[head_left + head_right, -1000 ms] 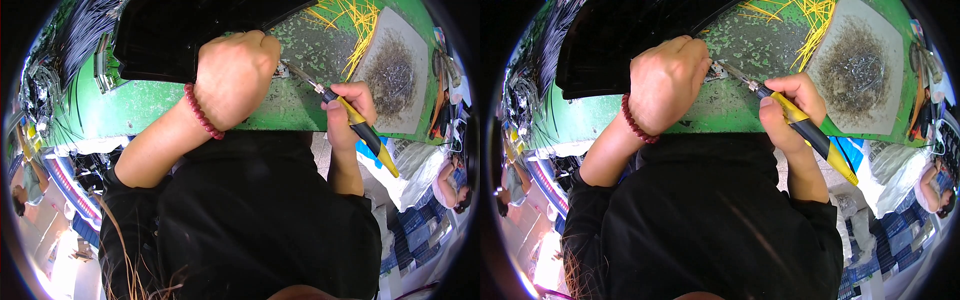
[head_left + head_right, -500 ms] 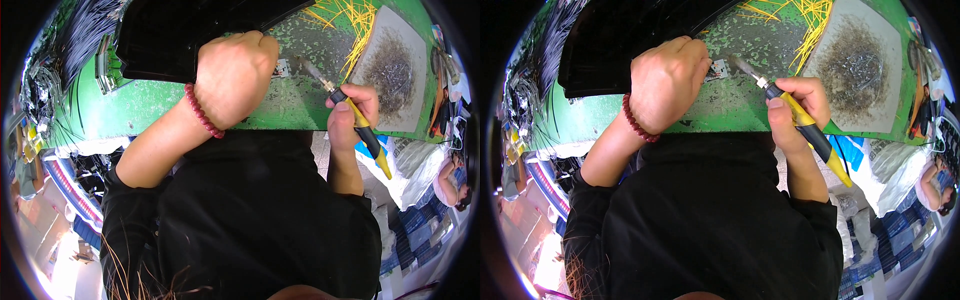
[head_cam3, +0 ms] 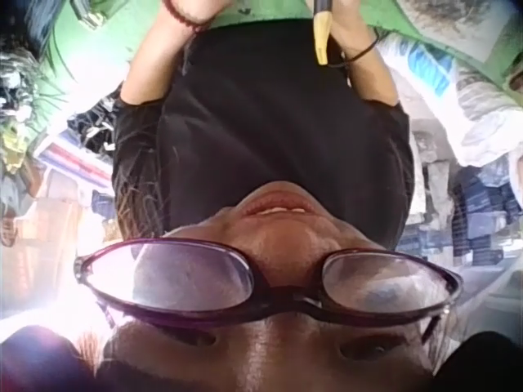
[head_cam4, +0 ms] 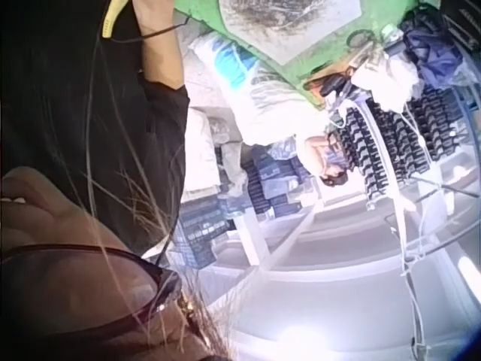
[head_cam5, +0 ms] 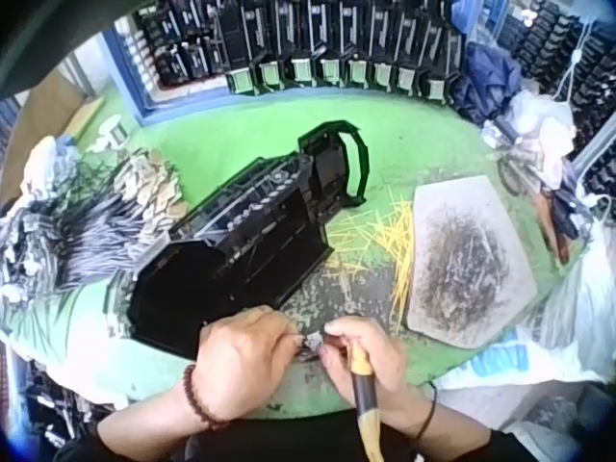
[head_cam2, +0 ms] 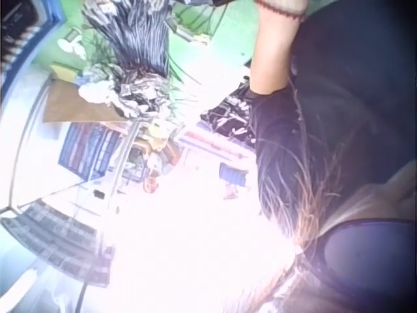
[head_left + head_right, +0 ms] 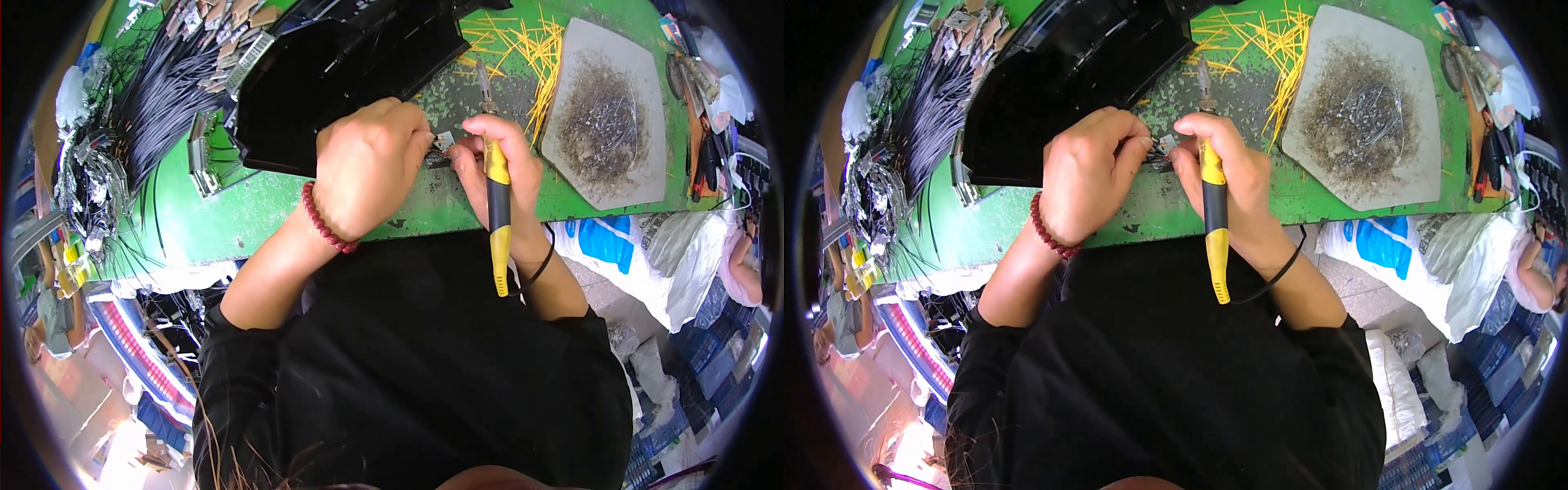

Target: The person picks up a toy car body and a circuit board, then uses a soldering iron to attach wires to the board. They place the car body into a bin and repeat the process by soldering wires onto another circuit board.

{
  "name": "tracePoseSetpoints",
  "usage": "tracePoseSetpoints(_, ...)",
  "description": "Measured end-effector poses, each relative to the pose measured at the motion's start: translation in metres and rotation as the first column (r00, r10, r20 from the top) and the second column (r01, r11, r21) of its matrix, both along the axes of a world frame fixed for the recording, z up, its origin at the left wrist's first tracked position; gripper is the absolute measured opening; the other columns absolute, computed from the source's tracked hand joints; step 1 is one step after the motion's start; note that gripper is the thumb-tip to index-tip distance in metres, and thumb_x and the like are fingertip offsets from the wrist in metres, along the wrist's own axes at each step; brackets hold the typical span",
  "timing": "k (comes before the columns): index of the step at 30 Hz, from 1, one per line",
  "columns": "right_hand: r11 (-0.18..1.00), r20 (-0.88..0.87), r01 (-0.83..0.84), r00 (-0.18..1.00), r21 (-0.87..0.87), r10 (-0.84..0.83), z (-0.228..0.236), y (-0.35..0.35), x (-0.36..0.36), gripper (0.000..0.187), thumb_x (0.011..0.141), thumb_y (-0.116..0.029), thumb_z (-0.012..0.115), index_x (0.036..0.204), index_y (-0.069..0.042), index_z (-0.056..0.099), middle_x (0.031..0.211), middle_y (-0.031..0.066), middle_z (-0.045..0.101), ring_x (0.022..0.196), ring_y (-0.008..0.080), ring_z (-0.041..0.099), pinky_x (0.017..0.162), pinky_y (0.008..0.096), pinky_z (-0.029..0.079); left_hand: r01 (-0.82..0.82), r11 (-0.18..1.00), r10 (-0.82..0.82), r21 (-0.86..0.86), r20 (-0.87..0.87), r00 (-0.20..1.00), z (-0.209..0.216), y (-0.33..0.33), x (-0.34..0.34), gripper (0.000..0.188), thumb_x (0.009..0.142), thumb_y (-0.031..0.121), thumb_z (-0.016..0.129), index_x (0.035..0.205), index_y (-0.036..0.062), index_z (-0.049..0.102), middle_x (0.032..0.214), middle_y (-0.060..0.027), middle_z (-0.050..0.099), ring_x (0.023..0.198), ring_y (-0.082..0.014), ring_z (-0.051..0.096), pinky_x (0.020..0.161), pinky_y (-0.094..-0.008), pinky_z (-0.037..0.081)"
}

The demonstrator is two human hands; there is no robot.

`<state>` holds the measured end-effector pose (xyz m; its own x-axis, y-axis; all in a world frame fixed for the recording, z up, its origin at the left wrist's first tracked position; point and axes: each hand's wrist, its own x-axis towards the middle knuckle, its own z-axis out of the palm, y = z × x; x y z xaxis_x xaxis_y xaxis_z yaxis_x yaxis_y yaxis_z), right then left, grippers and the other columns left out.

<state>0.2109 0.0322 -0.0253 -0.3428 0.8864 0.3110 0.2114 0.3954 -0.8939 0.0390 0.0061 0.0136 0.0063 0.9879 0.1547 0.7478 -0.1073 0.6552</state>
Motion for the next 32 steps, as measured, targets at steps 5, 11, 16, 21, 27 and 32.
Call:
tracePoseSetpoints(5,0.994,-0.007,-0.041,0.999,0.105,0.042,0.009,0.013,0.001,0.033,0.079,0.006,0.067,0.106,-0.007,0.057,0.075,0.0065,0.062,0.062,0.0136,0.061,0.057,0.0249,0.048,0.094,0.977,-0.093,0.189,-0.01,0.996,0.005,-0.002,-0.003,0.014,0.07,0.005,0.071,0.079,0.0059,0.061,0.087,-0.0076,0.061,0.083,-0.026,0.06,0.07,-0.0376,0.049)
tracePoseSetpoints(11,0.999,0.078,-0.039,0.996,0.013,0.038,0.02,0.027,0.004,0.036,0.077,0.006,0.069,0.108,-0.008,0.058,0.077,0.0074,0.063,0.064,0.018,0.064,0.057,0.0273,0.049,0.156,0.954,-0.089,0.255,-0.253,0.963,-0.004,-0.001,-0.002,0.016,0.068,0.009,0.074,0.079,0.0103,0.063,0.069,-0.0018,0.06,0.068,-0.0205,0.059,0.066,-0.0342,0.042)
tracePoseSetpoints(16,0.933,0.117,-0.098,0.991,0.346,0.06,0.005,0.017,0.011,0.034,0.069,0.004,0.073,0.097,-0.01,0.061,0.07,0.0053,0.064,0.056,0.0221,0.062,0.05,0.0303,0.047,0.124,0.969,-0.032,0.215,-0.386,0.922,-0.011,0.001,0.006,0.012,0.069,0.011,0.071,0.072,0.0122,0.06,0.067,-0.0018,0.057,0.069,-0.0203,0.058,0.064,-0.0344,0.041)
tracePoseSetpoints(21,0.919,0.268,-0.115,0.963,0.378,0.011,0.005,0.015,0.012,0.032,0.069,0.003,0.072,0.095,-0.011,0.06,0.067,0.0046,0.062,0.051,0.0207,0.059,0.046,0.031,0.044,0.051,0.976,-0.001,0.21,-0.23,0.973,0.007,-0.001,0.007,0.017,0.067,0.01,0.074,0.083,0.0081,0.067,0.099,-0.0056,0.061,0.094,-0.0268,0.056,0.077,-0.0398,0.043)
tracePoseSetpoints(27,0.927,0.277,-0.117,0.961,0.357,0.014,0.005,0.016,0.012,0.029,0.07,0.001,0.072,0.094,-0.011,0.059,0.064,0.0042,0.061,0.049,0.0212,0.058,0.045,0.032,0.043,0.021,0.974,-0.03,0.227,0.037,0.999,0.004,0.02,0.005,0.011,0.074,0.0,0.067,0.086,0.0017,0.066,0.098,-0.0114,0.063,0.093,-0.0308,0.06,0.079,-0.0388,0.049)
tracePoseSetpoints(32,0.938,0.283,-0.143,0.958,0.317,0.05,0.008,0.017,0.015,0.025,0.075,0.0,0.068,0.094,-0.012,0.06,0.067,0.0039,0.062,0.053,0.0214,0.06,0.047,0.0328,0.045,0.032,0.955,-0.152,0.297,0.394,0.907,0.04,0.017,0.006,0.021,0.078,-0.011,0.055,0.092,0.0005,0.067,0.095,-0.0126,0.068,0.087,-0.026,0.067,0.075,-0.0313,0.054)
